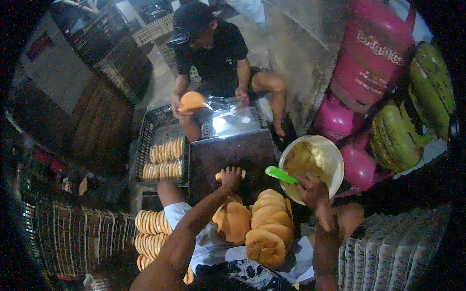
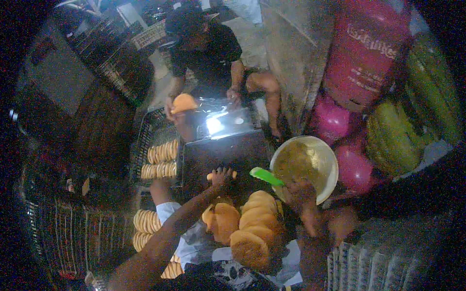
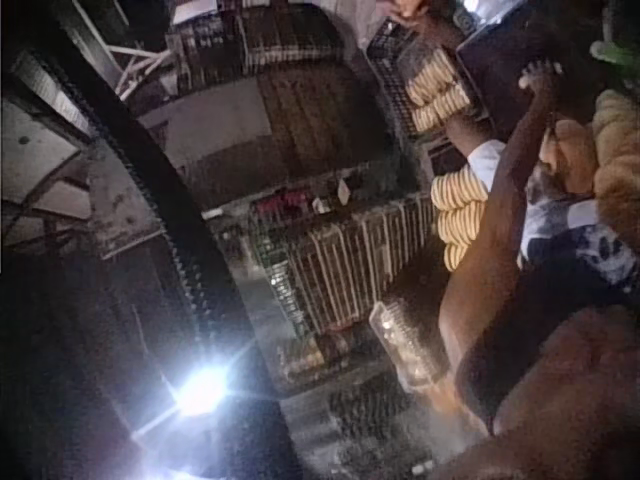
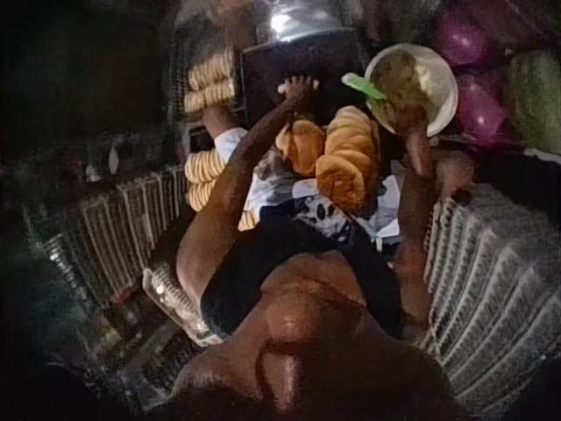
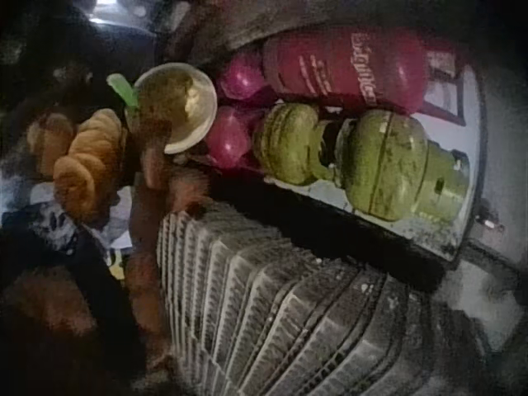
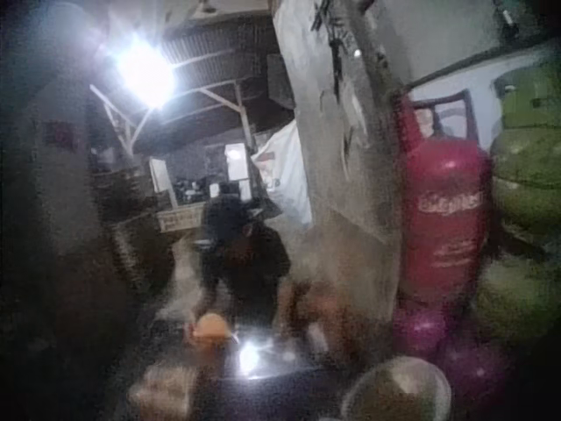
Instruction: The person scoops a yellow paste from a bowl with a green spatula and spreads it inside split buns. They handle each bun one at a time, filling the interior and placing the finished buns into a nearby basket.
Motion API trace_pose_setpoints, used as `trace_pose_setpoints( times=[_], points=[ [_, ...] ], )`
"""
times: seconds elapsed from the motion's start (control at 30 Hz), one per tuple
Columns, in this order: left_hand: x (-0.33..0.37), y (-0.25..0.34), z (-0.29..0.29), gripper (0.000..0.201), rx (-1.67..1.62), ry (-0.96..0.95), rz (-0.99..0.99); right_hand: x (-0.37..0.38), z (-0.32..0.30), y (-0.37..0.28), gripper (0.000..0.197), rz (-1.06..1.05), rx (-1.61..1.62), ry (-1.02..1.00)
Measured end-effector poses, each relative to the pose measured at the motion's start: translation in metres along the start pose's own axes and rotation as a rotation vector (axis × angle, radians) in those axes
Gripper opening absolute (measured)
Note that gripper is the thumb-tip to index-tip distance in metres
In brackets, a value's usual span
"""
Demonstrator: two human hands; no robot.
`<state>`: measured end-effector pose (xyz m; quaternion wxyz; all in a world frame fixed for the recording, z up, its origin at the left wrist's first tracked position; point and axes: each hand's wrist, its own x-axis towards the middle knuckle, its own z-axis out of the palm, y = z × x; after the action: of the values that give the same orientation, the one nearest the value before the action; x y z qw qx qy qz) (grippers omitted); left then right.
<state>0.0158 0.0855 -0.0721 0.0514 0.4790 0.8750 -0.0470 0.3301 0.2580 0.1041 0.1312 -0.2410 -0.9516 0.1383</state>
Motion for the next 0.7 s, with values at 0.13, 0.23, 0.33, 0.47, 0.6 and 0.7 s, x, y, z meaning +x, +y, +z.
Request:
trace_pose_setpoints(
  times=[0.13,0.23,0.33,0.47,0.6,0.7],
  points=[
    [0.018,-0.014,0.027,0.042,-0.567,-0.164,0.061,-0.007,-0.005,-0.002,0.036,0.034,0.083,0.06],
    [0.025,-0.045,0.042,0.016,-1.692,-0.345,-0.3,-0.01,-0.009,-0.001,0.036,0.017,0.089,0.125],
    [0.026,-0.065,0.044,0.007,-2.291,-0.508,0.023,-0.008,-0.008,0.003,0.036,0.043,0.105,0.137],
    [0.042,-0.063,0.025,0.026,-1.895,-0.233,-0.297,-0.003,0.001,0.003,0.036,0.06,0.118,0.069],
    [0.052,-0.045,-0.003,0.048,-0.828,0.088,-0.189,0.0,0.007,0.0,0.035,-0.016,0.083,0.116],
    [0.032,-0.023,-0.036,0.056,-0.633,0.128,-0.109,-0.003,0.01,0.004,0.025,-0.039,0.087,0.202]
  ],
)
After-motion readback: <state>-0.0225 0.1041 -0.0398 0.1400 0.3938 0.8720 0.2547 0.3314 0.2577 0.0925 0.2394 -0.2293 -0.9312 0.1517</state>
